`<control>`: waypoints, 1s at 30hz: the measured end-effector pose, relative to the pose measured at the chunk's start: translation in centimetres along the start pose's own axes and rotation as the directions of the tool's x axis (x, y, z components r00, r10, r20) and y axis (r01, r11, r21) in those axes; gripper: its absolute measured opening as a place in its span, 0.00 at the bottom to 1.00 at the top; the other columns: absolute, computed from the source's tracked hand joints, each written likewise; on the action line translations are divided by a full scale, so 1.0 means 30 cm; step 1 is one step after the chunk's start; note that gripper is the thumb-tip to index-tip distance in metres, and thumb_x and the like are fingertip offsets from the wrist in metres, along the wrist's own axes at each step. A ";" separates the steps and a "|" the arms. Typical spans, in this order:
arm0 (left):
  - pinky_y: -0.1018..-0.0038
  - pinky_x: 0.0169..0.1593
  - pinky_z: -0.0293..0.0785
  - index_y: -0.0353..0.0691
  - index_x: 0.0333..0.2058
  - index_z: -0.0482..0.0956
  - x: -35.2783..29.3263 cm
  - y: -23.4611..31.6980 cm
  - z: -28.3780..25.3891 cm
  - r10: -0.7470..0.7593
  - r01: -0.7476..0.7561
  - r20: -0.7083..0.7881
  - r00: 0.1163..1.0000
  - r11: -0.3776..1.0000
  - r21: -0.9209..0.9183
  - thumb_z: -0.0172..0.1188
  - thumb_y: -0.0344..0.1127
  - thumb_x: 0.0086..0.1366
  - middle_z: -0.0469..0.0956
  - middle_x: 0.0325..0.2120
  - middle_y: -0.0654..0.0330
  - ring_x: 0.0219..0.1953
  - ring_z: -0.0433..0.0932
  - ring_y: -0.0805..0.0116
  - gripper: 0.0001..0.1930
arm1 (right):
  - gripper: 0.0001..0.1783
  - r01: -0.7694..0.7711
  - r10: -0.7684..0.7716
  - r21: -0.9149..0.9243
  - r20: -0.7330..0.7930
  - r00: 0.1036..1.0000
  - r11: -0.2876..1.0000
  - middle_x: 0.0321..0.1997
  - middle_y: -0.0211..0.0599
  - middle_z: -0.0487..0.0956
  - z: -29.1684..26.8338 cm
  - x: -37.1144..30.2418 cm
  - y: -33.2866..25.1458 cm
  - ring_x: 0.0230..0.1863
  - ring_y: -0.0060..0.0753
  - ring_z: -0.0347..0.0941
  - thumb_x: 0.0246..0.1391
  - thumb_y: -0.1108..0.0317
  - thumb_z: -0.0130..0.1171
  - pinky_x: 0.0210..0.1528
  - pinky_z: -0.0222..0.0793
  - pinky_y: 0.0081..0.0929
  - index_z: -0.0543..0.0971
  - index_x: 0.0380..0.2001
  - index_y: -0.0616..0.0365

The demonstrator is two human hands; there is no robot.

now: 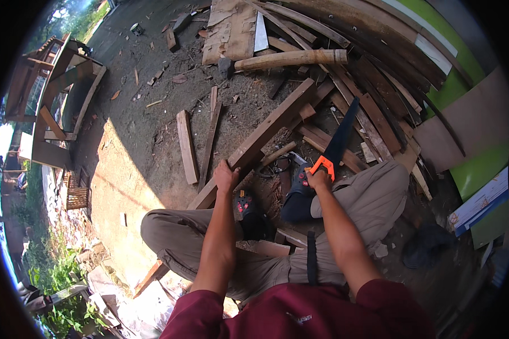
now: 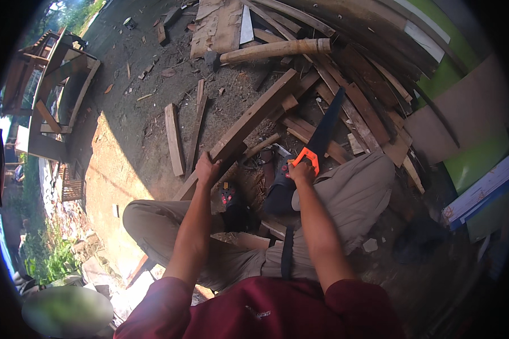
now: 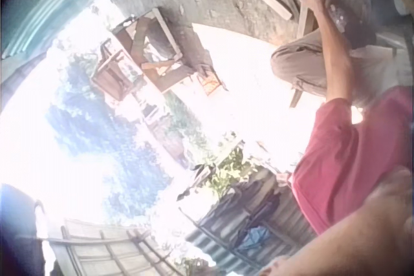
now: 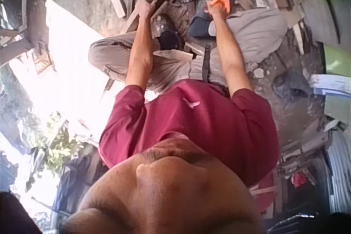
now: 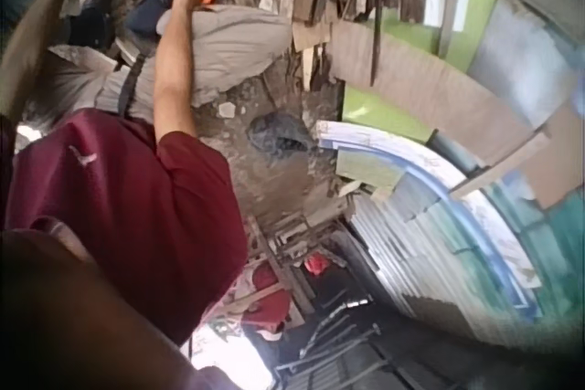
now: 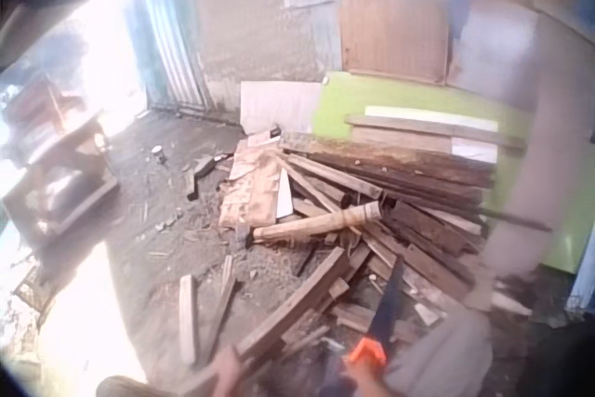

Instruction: The person sits on the ground and uses a hand saw to cut a long wooden plank. They hold the plank steady with their left hand and saw with their right hand, periodically adjusting the plank's position.

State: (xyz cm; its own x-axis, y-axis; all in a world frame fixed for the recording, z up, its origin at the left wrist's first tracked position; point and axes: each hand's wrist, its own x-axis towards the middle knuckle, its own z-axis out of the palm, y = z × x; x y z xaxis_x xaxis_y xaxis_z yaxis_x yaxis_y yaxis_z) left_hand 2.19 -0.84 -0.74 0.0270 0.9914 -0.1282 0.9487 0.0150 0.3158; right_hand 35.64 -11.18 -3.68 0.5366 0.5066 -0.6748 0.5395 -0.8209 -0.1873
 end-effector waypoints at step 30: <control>0.48 0.63 0.66 0.42 0.56 0.72 -0.049 0.110 -0.047 -0.209 0.211 0.240 0.948 0.977 0.015 0.69 0.49 0.59 0.76 0.56 0.48 0.60 0.74 0.46 0.30 | 0.29 0.295 -0.221 0.113 -0.432 0.874 0.949 0.50 0.53 0.80 -0.116 -0.224 -0.053 0.54 0.53 0.76 0.60 0.44 0.57 0.55 0.67 0.52 0.77 0.44 0.64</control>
State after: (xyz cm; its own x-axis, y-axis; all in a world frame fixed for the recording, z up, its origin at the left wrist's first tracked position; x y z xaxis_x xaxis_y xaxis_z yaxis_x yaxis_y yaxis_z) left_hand 4.84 -2.05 1.82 -0.0967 0.9054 -0.4135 0.9375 0.2224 0.2676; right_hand 33.44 -12.37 3.64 0.6306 0.7380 -0.2400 0.5969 -0.6589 -0.4578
